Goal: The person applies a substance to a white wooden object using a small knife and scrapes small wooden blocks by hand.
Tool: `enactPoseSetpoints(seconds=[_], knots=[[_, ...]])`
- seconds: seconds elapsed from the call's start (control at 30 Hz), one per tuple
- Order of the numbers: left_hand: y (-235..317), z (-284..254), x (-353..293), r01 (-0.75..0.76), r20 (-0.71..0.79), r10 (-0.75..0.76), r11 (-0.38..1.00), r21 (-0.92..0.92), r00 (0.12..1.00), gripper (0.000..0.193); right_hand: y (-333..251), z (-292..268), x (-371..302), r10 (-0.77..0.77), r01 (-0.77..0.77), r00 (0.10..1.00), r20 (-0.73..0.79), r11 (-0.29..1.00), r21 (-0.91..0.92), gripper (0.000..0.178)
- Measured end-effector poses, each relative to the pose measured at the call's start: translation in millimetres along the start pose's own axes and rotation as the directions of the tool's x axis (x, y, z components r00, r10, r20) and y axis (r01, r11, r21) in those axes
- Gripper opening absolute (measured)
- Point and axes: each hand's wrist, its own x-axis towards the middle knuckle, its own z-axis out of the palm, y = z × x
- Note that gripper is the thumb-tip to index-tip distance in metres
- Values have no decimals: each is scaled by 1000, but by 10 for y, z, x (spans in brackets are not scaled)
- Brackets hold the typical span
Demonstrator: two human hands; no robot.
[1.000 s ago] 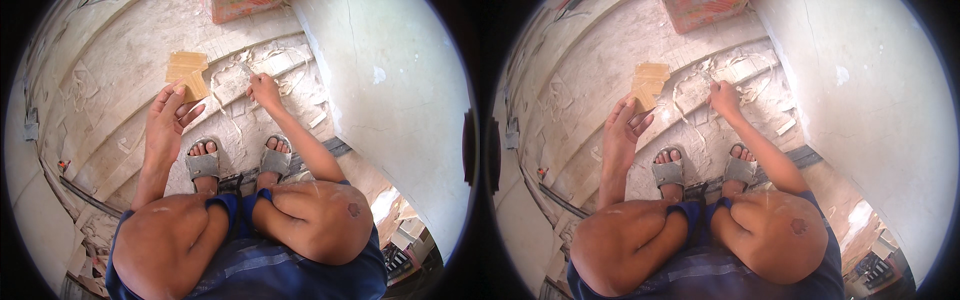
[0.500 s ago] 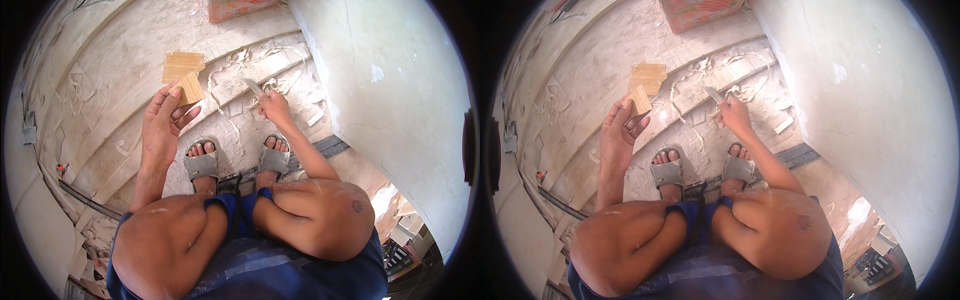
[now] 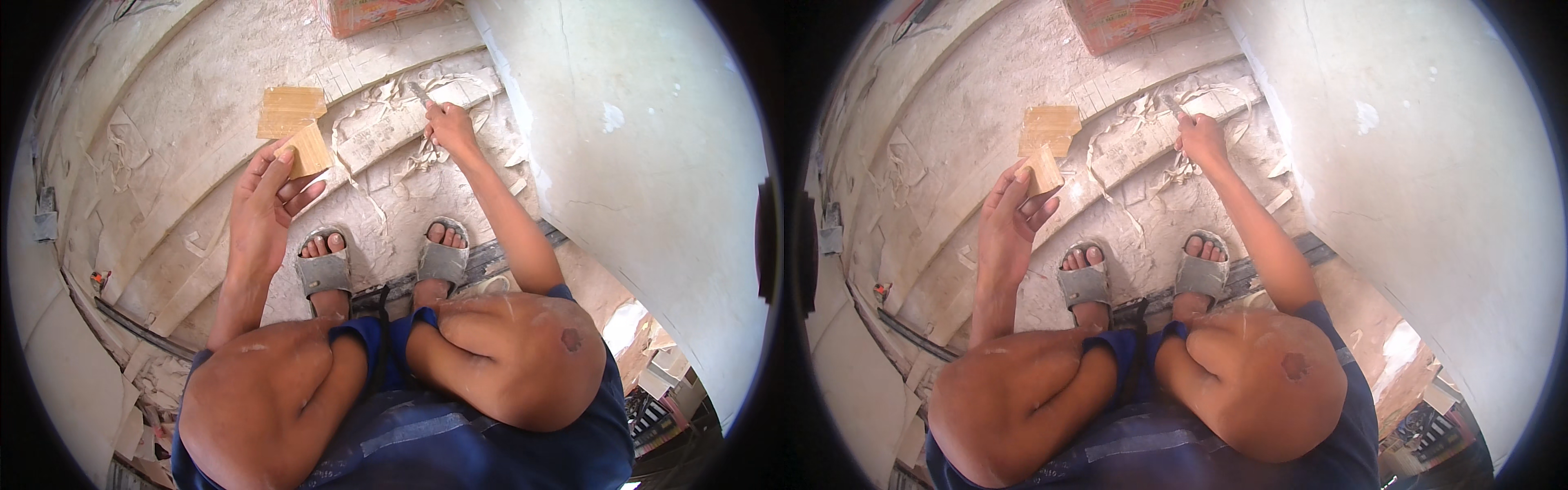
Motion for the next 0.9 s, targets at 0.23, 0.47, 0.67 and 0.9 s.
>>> enactPoseSetpoints(seconds=[0.23,0.47,0.67,0.9], knots=[[-11,-88,57,-23,-29,23,1000,4,999,24,98,-130,-89,5,-5,1000,-9,999,42,34],[-2,-66,62,-34,-17,33,998,-45,999,24,163,-239,-425,115,-112,993,-15,987,111,30],[34,-120,36,-23,-21,22,999,-34,1000,24,139,-457,-506,-308,314,926,-220,949,-9,31],[-8,-50,58,3,44,-3,1000,-8,999,25,49,-143,-133,-779,438,614,129,200,-877,43]])
